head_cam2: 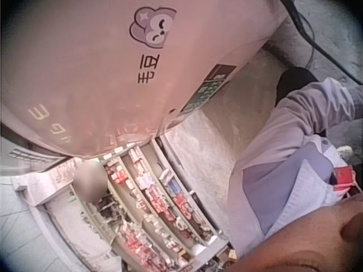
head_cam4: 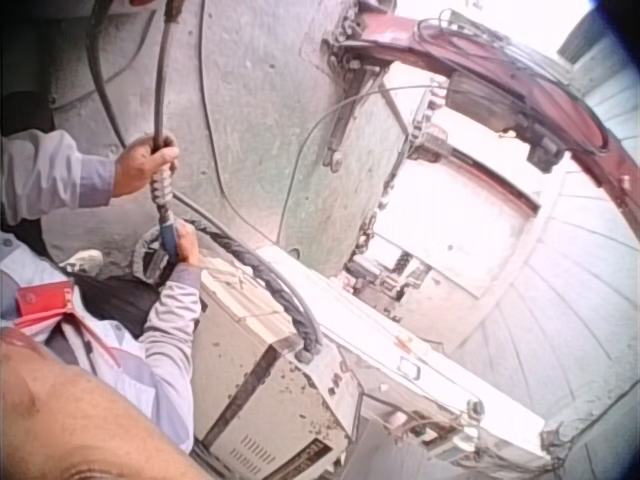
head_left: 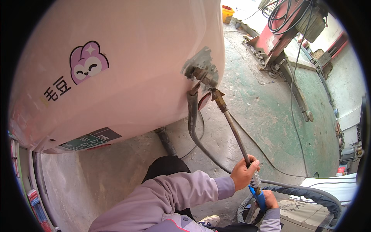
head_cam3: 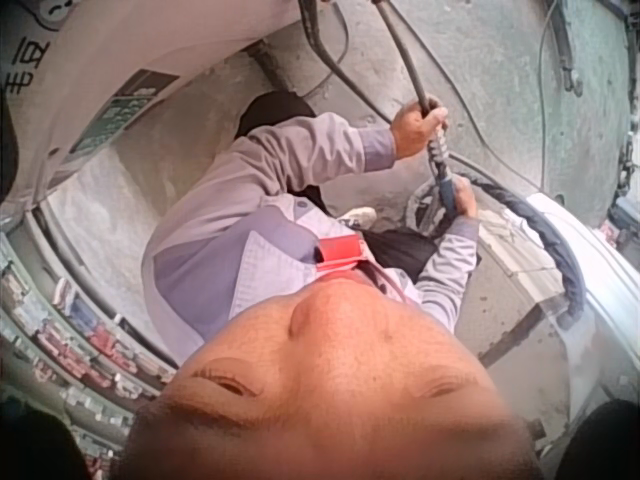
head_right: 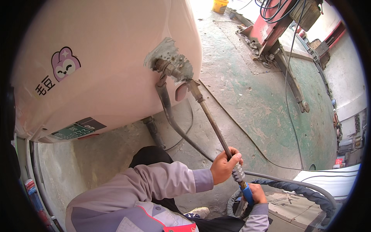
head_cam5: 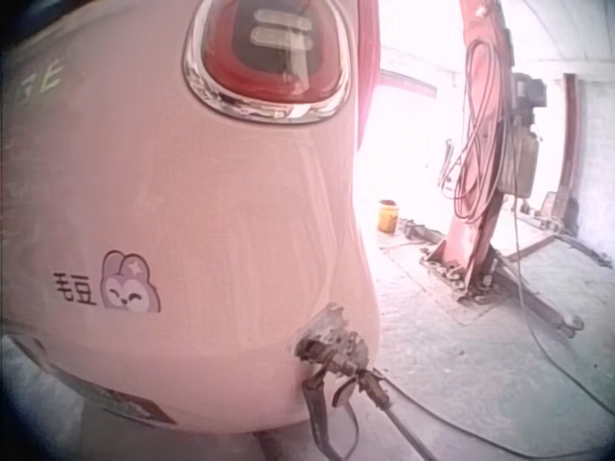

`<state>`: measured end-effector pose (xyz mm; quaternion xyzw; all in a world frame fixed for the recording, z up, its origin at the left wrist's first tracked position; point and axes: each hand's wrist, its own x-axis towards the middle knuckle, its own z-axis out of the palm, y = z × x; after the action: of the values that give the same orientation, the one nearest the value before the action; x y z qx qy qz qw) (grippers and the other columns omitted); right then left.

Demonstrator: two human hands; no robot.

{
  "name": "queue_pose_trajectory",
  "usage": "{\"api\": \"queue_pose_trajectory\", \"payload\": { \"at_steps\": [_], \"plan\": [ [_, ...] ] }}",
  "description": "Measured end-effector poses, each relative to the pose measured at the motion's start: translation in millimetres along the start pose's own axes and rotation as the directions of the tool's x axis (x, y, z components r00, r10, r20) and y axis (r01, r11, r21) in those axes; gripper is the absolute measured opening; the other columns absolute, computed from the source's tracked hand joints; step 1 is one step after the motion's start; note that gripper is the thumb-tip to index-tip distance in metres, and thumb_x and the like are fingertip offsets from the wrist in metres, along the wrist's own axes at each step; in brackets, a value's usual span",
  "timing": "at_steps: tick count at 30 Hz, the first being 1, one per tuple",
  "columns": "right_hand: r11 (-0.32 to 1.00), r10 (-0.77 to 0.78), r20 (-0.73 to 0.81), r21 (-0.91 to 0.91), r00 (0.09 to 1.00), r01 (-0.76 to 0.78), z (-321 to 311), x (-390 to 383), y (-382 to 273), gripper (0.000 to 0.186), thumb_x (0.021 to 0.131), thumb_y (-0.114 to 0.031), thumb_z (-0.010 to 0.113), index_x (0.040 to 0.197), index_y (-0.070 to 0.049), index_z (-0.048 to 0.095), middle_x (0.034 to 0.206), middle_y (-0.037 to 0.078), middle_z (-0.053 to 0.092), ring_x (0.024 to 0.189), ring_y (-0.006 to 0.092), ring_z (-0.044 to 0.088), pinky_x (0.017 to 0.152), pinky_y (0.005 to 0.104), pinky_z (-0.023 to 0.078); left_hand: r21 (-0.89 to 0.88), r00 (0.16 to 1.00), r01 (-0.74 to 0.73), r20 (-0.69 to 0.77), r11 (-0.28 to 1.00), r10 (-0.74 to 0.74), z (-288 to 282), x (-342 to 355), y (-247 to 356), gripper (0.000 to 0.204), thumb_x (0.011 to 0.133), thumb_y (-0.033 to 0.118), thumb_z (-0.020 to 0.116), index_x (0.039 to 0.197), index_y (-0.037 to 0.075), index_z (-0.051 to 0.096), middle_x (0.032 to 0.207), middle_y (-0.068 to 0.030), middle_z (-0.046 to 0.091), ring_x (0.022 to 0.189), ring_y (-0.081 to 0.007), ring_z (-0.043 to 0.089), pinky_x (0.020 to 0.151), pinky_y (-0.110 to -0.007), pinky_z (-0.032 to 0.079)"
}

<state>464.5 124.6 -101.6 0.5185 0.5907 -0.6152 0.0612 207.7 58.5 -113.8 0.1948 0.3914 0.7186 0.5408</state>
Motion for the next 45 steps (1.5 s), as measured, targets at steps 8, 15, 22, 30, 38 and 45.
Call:
{"api": "queue_pose_trajectory", "payload": {
  "at_steps": [8, 15, 22, 30, 38, 45],
  "plan": [
    [0.932, -0.208, 0.086, -0.286, 0.974, 0.224, -0.5, -5.4, -5.3, 0.021, 0.092, -0.013, 0.052, 0.084, 0.0, 0.067, 0.065, 0.01, 0.066, 0.054, 0.0172, 0.067, 0.049, 0.031, 0.053, 0.004, 1.0, 0.013, 0.005, 1.0, -0.013, 1.3, 0.6, -0.1, 0.018, 0.101, 0.021, 0.056, 0.101, 0.003, 0.053, 0.085, -0.0051, 0.064, 0.081, -0.0117, 0.06, 0.073, -0.029, 0.05],
    [0.955, -0.126, 0.047, -0.265, 0.991, 0.134, 2.3, -8.7, -7.9, 0.021, 0.092, -0.012, 0.053, 0.077, -0.002, 0.064, 0.063, 0.009, 0.066, 0.054, 0.0169, 0.066, 0.048, 0.0303, 0.052, 0.01, 1.0, 0.011, -0.002, 1.0, -0.011, 0.3, 1.6, -3.3, 0.019, 0.101, 0.021, 0.056, 0.101, 0.003, 0.053, 0.084, -0.0058, 0.065, 0.08, -0.0119, 0.061, 0.072, -0.029, 0.05],
    [0.873, -0.279, 0.114, -0.384, 0.954, 0.301, 0.1, -9.6, -5.1, 0.022, 0.092, -0.012, 0.052, 0.077, -0.003, 0.064, 0.063, 0.01, 0.067, 0.053, 0.0173, 0.066, 0.048, 0.0305, 0.052, -0.03, 0.995, 0.095, -0.024, 0.995, -0.096, -1.7, 11.5, 28.4, 0.014, 0.096, 0.015, 0.059, 0.092, 0.001, 0.056, 0.078, -0.0081, 0.066, 0.07, -0.0138, 0.062, 0.067, -0.03, 0.05],
    [0.844, -0.308, 0.084, -0.435, 0.948, 0.313, 2.8, -14.1, -3.3, 0.022, 0.092, -0.013, 0.052, 0.077, -0.003, 0.065, 0.063, 0.01, 0.067, 0.053, 0.0176, 0.066, 0.048, 0.0308, 0.052, -0.299, 0.997, -0.029, -0.078, 0.954, 0.006, -12.8, 28.8, 63.4, 0.013, 0.096, 0.014, 0.058, 0.087, 0.005, 0.053, 0.072, -0.0063, 0.063, 0.067, -0.0134, 0.061, 0.064, -0.028, 0.049],
    [0.967, -0.091, 0.057, -0.236, 0.994, 0.102, 7.5, -14.5, -1.5, 0.025, 0.091, -0.013, 0.053, 0.073, -0.002, 0.065, 0.062, 0.011, 0.067, 0.052, 0.0185, 0.065, 0.048, 0.0314, 0.051, -0.165, 1.0, 0.016, -0.013, 0.986, -0.019, 5.6, 0.0, 2.0, 0.013, 0.095, 0.014, 0.058, 0.092, 0.003, 0.052, 0.076, -0.0081, 0.064, 0.07, -0.0159, 0.063, 0.068, -0.031, 0.051],
    [0.95, -0.142, 0.05, -0.274, 0.989, 0.15, 3.6, -18.9, 4.4, 0.027, 0.092, -0.014, 0.052, 0.073, -0.001, 0.064, 0.062, 0.012, 0.067, 0.052, 0.019, 0.065, 0.047, 0.0315, 0.051, -0.352, 0.981, -0.14, -0.173, 0.925, 0.083, -4.2, 27.2, 62.7, 0.011, 0.094, 0.011, 0.052, 0.087, 0.003, 0.053, 0.073, -0.0087, 0.062, 0.066, -0.0166, 0.063, 0.065, -0.033, 0.052]
  ]
}}
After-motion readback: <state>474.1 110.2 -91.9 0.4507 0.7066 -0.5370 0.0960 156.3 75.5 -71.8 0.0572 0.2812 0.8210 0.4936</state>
